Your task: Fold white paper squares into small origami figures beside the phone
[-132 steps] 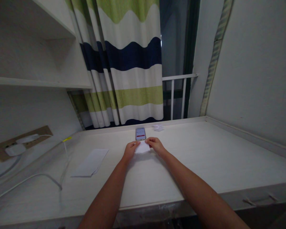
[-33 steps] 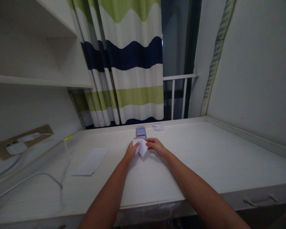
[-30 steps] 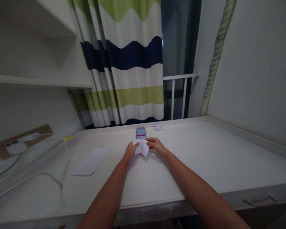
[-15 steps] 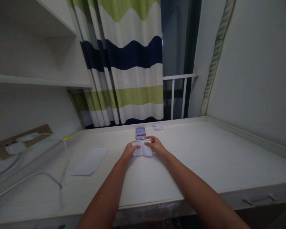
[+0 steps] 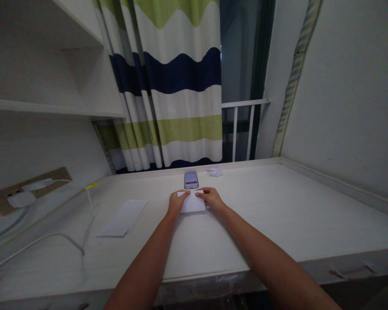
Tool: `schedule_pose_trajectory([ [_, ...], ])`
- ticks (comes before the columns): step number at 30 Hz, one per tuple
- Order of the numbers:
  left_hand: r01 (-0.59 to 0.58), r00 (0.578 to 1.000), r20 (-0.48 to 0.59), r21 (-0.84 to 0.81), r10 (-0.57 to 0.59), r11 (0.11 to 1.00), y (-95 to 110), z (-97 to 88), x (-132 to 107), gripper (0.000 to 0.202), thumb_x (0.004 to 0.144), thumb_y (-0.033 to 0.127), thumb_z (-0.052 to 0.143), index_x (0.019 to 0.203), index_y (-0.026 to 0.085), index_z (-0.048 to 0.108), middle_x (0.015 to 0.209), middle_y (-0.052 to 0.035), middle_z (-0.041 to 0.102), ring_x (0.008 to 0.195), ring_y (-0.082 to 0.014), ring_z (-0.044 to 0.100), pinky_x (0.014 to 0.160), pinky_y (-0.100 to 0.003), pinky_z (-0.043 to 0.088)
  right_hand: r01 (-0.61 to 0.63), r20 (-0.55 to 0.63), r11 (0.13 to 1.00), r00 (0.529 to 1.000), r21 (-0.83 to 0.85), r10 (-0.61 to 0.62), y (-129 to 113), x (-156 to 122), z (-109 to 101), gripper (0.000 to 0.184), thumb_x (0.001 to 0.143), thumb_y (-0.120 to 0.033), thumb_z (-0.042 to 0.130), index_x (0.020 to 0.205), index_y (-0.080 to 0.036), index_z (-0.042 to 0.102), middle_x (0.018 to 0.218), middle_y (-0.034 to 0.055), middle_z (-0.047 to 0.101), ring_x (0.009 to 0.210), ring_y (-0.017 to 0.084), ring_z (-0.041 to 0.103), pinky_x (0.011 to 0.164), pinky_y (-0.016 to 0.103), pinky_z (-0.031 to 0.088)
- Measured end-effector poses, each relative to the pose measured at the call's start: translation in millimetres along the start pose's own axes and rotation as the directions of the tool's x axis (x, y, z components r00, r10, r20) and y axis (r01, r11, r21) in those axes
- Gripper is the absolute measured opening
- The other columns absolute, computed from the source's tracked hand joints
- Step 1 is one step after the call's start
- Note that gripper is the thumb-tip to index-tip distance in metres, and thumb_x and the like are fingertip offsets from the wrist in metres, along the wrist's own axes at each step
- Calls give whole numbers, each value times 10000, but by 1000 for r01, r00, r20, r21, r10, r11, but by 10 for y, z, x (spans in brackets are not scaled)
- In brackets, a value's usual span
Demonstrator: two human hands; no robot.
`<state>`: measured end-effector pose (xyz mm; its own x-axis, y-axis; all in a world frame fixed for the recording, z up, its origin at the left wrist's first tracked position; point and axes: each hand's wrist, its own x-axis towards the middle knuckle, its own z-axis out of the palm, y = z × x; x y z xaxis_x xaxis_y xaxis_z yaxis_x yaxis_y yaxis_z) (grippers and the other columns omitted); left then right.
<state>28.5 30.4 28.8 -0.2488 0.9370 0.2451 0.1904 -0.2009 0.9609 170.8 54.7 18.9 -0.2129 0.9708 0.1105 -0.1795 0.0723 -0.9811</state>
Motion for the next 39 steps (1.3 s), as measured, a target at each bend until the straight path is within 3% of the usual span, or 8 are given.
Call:
schedule_pose_trajectory([
  [6,59,995,-73,-37,-62,998,-41,1,37,246,526,342,646,645,127,658,563,-26,614,558,-161,549,542,-250,391,271,21,936,962,-226,-273,-2,24,14,246,569,-216,638,793,-118,663,694,35,635,602,133,540,593,264,420],
  [12,62,993,-91,-115,-73,991,-73,0,59,236,504,347,650,591,127,644,506,-4,577,501,-133,514,507,-233,372,487,124,627,838,-608,-531,-75,-90,66,189,696,-131,540,815,-178,680,772,44,612,672,125,541,632,245,446],
  [17,113,989,-53,-314,-137,943,-40,23,17,245,492,339,655,592,119,616,513,-3,577,466,-119,504,482,-234,376,607,348,329,732,-723,-585,-96,-155,61,272,734,-99,507,937,-211,647,970,50,611,871,142,564,803,261,438],
  [23,193,972,-37,-446,-233,874,-33,42,9,301,455,330,686,629,100,600,514,-25,589,459,-140,533,481,-257,408,632,494,130,703,-764,-511,-80,-168,51,301,772,-143,478,1041,-203,597,1047,66,602,928,155,565,826,271,434],
  [28,175,974,-61,-413,-219,894,-76,35,41,308,464,333,692,643,97,611,510,-22,589,458,-133,533,471,-247,405,641,539,60,688,-765,-486,-90,-177,61,307,777,-167,475,1063,-192,583,1046,78,595,916,160,565,808,268,436],
  [33,150,972,-117,-370,-206,917,-86,35,42,317,461,344,694,636,93,613,524,-32,596,454,-137,533,459,-255,411,654,559,58,685,-754,-467,-101,-187,57,321,776,-188,480,1084,-189,568,1048,87,578,915,167,552,802,276,435],
  [36,126,974,-137,-332,-180,935,-96,29,47,315,471,355,685,625,90,614,516,-35,592,436,-130,519,438,-246,394,678,564,105,679,-728,-470,-105,-202,65,337,769,-233,501,1099,-194,558,1049,88,560,920,170,538,814,287,425],
  [39,105,976,-151,-305,-157,946,-92,22,54,317,476,363,680,626,91,616,515,-35,592,434,-131,517,430,-241,385,685,511,264,699,-679,-501,-107,-201,77,326,760,-300,518,1057,-183,586,1010,89,553,901,173,529,801,300,426],
])
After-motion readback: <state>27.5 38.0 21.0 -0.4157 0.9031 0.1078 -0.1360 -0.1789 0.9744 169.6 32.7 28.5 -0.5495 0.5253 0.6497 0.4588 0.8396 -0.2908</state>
